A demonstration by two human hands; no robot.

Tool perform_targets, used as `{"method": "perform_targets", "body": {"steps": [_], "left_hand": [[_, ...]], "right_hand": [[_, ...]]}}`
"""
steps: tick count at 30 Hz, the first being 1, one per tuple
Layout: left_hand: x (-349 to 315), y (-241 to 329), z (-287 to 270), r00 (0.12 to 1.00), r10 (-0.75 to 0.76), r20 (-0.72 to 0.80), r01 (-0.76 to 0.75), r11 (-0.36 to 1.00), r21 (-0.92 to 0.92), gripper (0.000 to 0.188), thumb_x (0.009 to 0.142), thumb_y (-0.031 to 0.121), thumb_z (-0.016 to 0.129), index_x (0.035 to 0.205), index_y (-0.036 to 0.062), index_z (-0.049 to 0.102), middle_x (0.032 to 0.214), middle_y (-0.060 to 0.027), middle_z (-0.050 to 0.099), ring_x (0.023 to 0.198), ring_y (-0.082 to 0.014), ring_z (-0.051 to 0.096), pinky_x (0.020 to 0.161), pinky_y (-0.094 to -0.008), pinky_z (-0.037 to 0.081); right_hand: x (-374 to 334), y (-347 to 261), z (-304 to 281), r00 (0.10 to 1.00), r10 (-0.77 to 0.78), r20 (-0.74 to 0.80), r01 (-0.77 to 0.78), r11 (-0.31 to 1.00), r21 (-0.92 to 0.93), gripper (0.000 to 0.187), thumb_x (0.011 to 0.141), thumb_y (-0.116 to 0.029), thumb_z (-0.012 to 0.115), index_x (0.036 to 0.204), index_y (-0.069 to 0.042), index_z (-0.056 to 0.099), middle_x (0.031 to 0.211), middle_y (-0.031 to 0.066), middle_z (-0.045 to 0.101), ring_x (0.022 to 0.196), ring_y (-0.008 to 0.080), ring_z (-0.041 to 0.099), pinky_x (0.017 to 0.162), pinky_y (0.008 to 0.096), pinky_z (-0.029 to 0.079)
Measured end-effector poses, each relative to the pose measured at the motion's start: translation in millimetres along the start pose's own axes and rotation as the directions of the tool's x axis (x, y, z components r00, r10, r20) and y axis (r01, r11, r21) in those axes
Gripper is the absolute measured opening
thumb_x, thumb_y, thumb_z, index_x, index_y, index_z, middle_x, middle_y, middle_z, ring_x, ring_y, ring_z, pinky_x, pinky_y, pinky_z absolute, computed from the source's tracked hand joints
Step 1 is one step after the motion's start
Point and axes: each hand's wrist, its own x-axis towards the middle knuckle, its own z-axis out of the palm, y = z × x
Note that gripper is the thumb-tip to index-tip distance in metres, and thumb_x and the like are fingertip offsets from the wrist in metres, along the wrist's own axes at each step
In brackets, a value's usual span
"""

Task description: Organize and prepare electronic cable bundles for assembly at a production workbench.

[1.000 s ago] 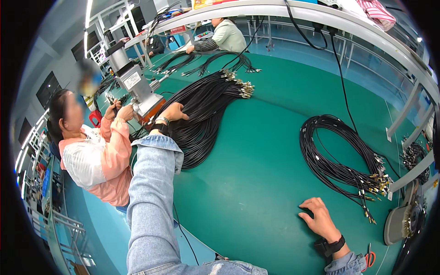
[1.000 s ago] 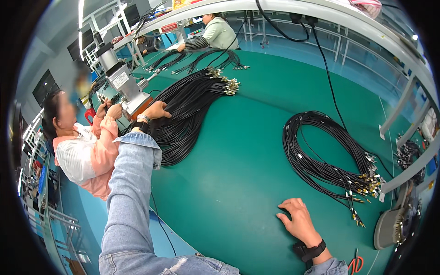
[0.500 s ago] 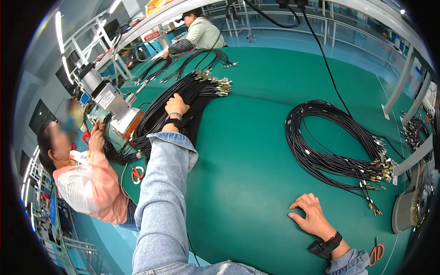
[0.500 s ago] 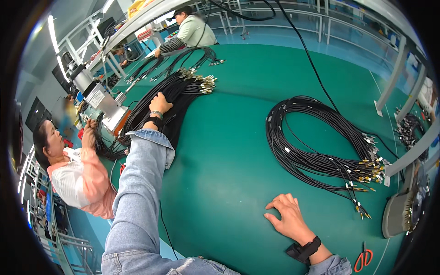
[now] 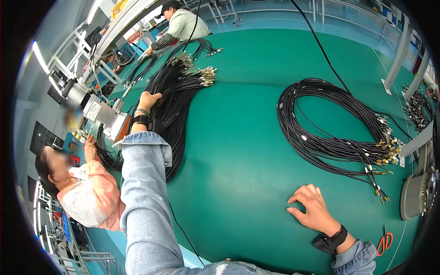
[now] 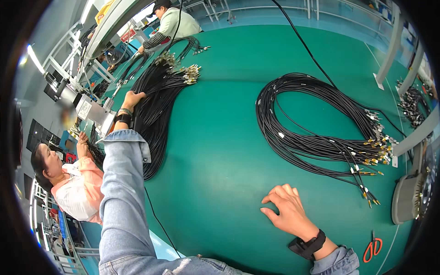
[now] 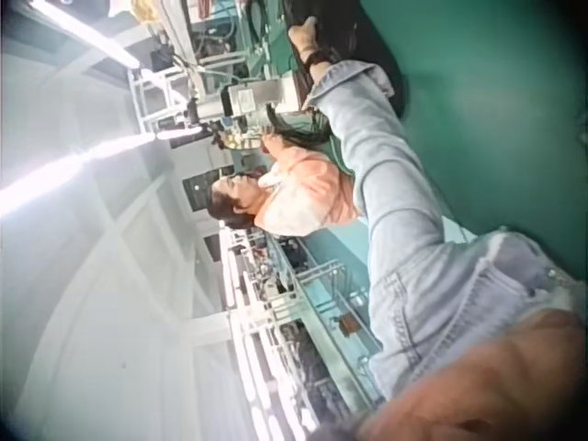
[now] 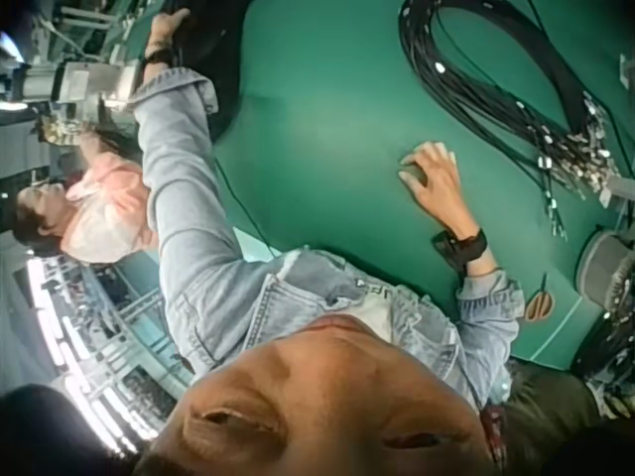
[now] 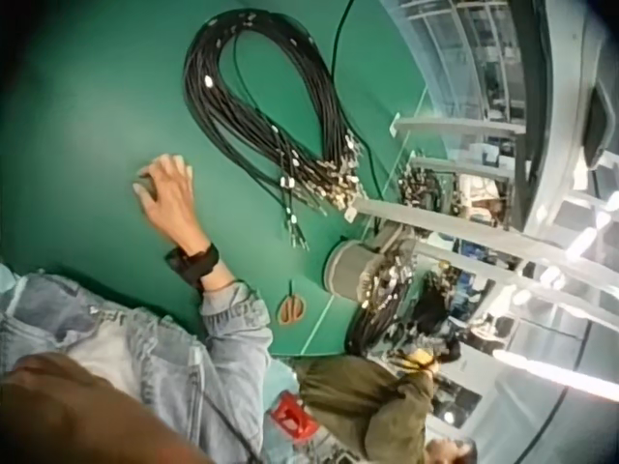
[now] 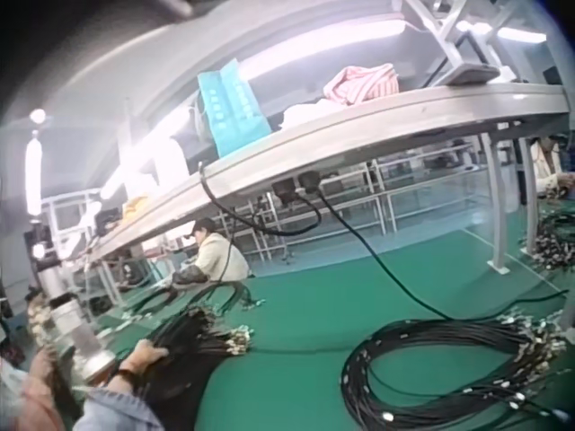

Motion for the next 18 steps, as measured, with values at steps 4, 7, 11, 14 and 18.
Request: {"method": "perform_targets", "body": {"steps": [4,7,11,14,18], "left_hand": [[-38,24,-19,0.996,0.002,0.086,0.02,0.968,-0.249,0.036,0.063,0.025,0.077,0.075,-0.0074,0.065,0.069,-0.0095,0.063,0.065,-0.0173,0.062,0.062,-0.0338,0.05],[-51,29,-33,0.995,-0.003,0.103,0.037,0.944,-0.328,0.035,0.063,0.024,0.077,0.074,-0.0076,0.064,0.069,-0.0104,0.064,0.064,-0.0173,0.062,0.061,-0.0332,0.05],[-50,30,-18,0.999,0.025,0.044,-0.018,0.989,-0.147,0.04,0.063,0.026,0.078,0.076,-0.0092,0.065,0.073,-0.0143,0.066,0.066,-0.0202,0.064,0.063,-0.0349,0.051],[-42,23,20,0.998,0.058,0.022,-0.059,0.996,0.067,0.044,0.063,0.029,0.079,0.079,-0.0103,0.065,0.077,-0.0183,0.068,0.07,-0.0245,0.067,0.066,-0.0369,0.052],[-26,12,52,0.995,0.068,0.076,-0.085,0.966,0.244,0.049,0.062,0.031,0.079,0.083,-0.0108,0.065,0.084,-0.0244,0.068,0.081,-0.0326,0.068,0.073,-0.0398,0.053]], "right_hand": [[-4,-5,0,0.999,0.04,0.003,-0.04,0.999,-0.012,0.017,0.076,-0.017,0.074,0.089,-0.01,0.064,0.091,0.0023,0.054,0.09,0.0227,0.047,0.081,0.0344,0.035],[-10,-10,0,0.999,0.035,-0.002,-0.035,0.999,-0.008,0.017,0.076,-0.017,0.074,0.089,-0.01,0.065,0.09,0.0021,0.054,0.09,0.0227,0.047,0.082,0.0343,0.035],[-14,-11,1,0.999,0.03,-0.019,-0.03,0.999,-0.017,0.017,0.076,-0.017,0.074,0.089,-0.011,0.064,0.09,0.0021,0.054,0.09,0.0228,0.047,0.082,0.0347,0.035],[-12,-6,1,0.999,0.038,-0.02,-0.038,0.999,-0.006,0.017,0.076,-0.017,0.073,0.089,-0.011,0.064,0.091,0.002,0.054,0.09,0.023,0.047,0.082,0.0351,0.035],[-6,1,-1,0.999,0.048,0.006,-0.048,0.999,0.008,0.017,0.077,-0.018,0.073,0.089,-0.011,0.064,0.092,0.0019,0.054,0.091,0.0234,0.047,0.083,0.0358,0.035]]}}
